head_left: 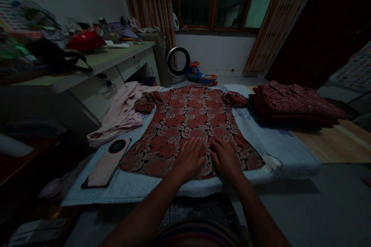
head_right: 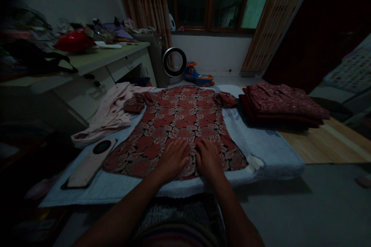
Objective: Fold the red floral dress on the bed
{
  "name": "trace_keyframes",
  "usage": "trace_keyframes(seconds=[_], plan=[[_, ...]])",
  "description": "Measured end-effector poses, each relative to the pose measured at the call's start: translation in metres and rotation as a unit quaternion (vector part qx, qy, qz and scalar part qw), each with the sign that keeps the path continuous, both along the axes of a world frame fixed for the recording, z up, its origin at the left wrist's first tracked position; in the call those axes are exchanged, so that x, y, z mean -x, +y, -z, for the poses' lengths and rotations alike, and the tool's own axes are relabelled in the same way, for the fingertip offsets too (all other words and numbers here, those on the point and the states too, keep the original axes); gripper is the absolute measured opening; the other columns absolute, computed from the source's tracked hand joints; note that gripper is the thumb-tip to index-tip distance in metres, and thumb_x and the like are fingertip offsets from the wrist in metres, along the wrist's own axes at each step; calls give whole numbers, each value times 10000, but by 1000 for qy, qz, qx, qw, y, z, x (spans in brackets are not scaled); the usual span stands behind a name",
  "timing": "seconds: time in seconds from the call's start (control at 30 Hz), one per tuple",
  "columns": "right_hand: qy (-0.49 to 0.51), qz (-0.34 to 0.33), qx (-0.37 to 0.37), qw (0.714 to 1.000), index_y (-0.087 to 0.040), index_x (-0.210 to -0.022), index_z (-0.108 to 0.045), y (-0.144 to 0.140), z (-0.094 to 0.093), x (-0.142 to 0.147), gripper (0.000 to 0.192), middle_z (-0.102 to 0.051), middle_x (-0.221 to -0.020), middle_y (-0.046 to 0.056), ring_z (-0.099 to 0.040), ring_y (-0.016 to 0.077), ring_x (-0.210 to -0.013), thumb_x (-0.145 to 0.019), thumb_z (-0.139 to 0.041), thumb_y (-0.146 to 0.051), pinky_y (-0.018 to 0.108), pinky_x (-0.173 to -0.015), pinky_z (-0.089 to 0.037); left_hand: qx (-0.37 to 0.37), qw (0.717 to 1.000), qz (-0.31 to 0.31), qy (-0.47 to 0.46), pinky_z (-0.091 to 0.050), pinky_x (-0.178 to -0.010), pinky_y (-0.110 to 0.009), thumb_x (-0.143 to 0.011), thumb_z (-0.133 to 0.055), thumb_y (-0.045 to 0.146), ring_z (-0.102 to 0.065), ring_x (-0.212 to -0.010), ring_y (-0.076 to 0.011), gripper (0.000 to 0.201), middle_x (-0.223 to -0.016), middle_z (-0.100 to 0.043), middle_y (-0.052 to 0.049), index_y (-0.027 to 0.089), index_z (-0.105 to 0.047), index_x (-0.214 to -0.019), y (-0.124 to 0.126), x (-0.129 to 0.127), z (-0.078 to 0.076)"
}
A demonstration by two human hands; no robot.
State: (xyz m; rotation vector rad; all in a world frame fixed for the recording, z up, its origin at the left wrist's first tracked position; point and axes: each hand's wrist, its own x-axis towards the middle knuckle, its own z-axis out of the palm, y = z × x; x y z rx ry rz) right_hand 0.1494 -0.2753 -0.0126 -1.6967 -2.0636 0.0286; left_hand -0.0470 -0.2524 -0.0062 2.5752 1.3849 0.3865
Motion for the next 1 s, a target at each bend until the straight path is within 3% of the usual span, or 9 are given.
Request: trace_keyframes(seconds=[0.13,0.3,0.67,0.77,0.87,1.0], plan=[[-2,-20,2,1000,-194,-1332,-597,-3,6,5,419,-571,-1412,126,-504,283,-1313,-927,-494,-232,493,-1117,-393,0,1000,1,-3,-227,-1235,-489,-963,-488,478,-269,-1508,-276,641,-1603,-363,-108,185,-359,-1518,-1,0,-2],[-23,-14,21,999,-188,-1336,-596,-5,12,-16,427,-528,-1463,140,-487,295,-1333,-948,-501,-338,508,-1121,-387,5,1000,1,1,-201,-1241,-487,-954,-485,522,-251,-1514,-278,679,-1610,-349,-110,168,-354,-1519,-1,0,0],[-34,92,-11,995,-146,-1189,-670,-7,7,-51,348,-610,-1321,173,-540,315,-1246,-926,-481,-275,506,-1069,-427,13,1000,-2,-2,-203,-1241,-493,-942,-501,521,-239,-1517,-278,717,-1617,-335,-108,162,-324,-1538,-1,0,-1],[-20,85,-31,996,-126,-1168,-672,6,-3,-39,331,-622,-1297,182,-548,308,-1228,-926,-472,-233,492,-1070,-428,10,1000,1,-4,-207,-1240,-493,-944,-504,518,-238,-1518,-274,716,-1615,-340,-104,167,-319,-1540,-1,0,0],[-2,26,-40,999,-150,-1202,-658,22,-11,-15,336,-613,-1329,158,-538,274,-1248,-970,-423,-215,457,-1081,-424,1,1000,2,-6,-216,-1236,-500,-967,-482,495,-240,-1516,-271,669,-1613,-346,-101,167,-334,-1531,0,1,3],[7,-6,-25,1000,-165,-1195,-671,36,-6,13,348,-616,-1336,145,-541,258,-1253,-995,-388,-196,429,-1076,-432,-13,1000,1,-4,-233,-1231,-494,-1009,-424,409,-277,-1503,-261,557,-1599,-376,-89,181,-364,-1514,0,1,4]])
